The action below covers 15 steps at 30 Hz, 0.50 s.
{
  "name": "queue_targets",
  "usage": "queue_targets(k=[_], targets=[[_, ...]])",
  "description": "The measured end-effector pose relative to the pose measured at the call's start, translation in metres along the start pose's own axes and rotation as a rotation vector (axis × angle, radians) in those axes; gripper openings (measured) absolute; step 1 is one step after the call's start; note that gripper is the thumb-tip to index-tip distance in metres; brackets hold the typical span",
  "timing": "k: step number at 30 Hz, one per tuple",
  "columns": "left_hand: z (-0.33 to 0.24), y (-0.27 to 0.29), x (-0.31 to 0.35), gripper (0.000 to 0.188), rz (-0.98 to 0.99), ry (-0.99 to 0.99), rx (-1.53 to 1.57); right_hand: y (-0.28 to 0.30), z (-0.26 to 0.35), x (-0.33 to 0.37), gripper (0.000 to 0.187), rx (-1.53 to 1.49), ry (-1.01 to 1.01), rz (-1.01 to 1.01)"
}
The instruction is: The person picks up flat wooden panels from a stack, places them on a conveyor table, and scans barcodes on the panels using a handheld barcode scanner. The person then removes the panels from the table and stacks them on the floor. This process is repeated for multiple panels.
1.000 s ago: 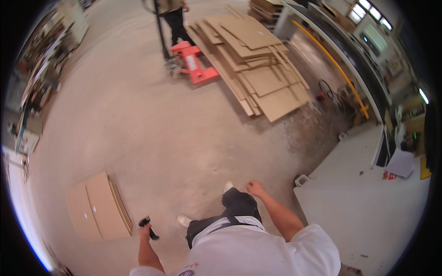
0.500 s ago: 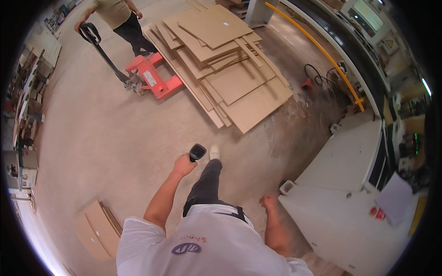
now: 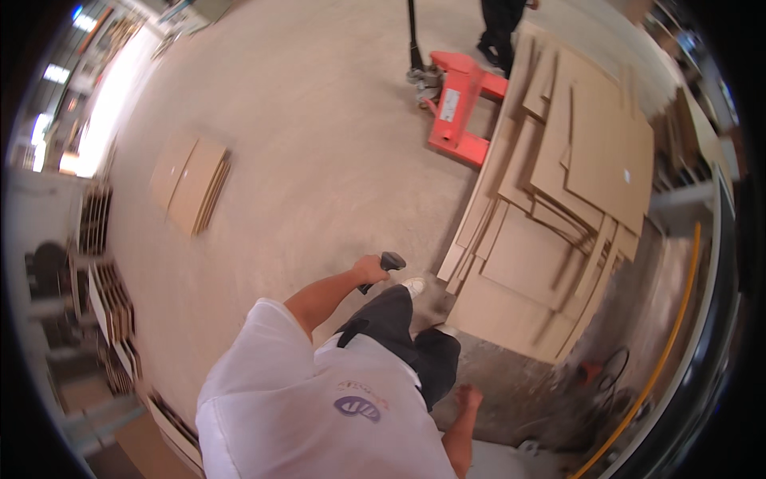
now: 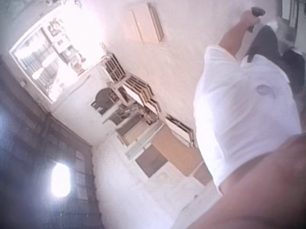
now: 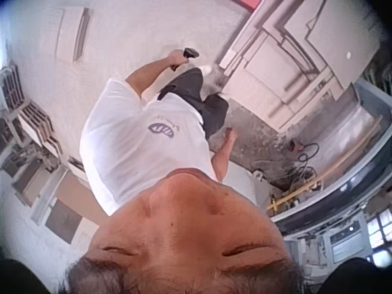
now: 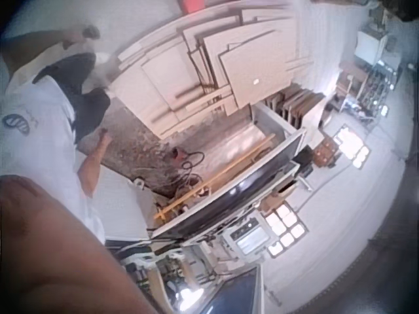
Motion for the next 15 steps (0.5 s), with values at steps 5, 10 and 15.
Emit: queue_targets(k=[5, 10, 15], targets=[[-0.045, -0.027, 0.049, 0.041, -0.179, 0.114, 0.413, 0.080, 0.212, -0.181, 0.017, 1.610, 0.552, -0.147], [0.029, -0.125, 0.114, 0.040, -0.186, 0.539, 0.405, 0.092, 0.418, -0.343, 0.007, -0.205, 0.420, -0.011], [0.011, -0.238, 0.235, 0.045, -0.181, 0.854, 0.093, -0.032, 0.615, -0.343, 0.030, -0.447, 0.553, -0.050]])
Point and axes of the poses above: each hand's wrist, its own x-axis away from the middle knuckle, its own y-axis out of the back of the hand, z = x × y, the point moved 4 cm from there along -x, towards the middle knuckle, and after that the axes turned 2 degrees about -z, right-handed, at the moved point
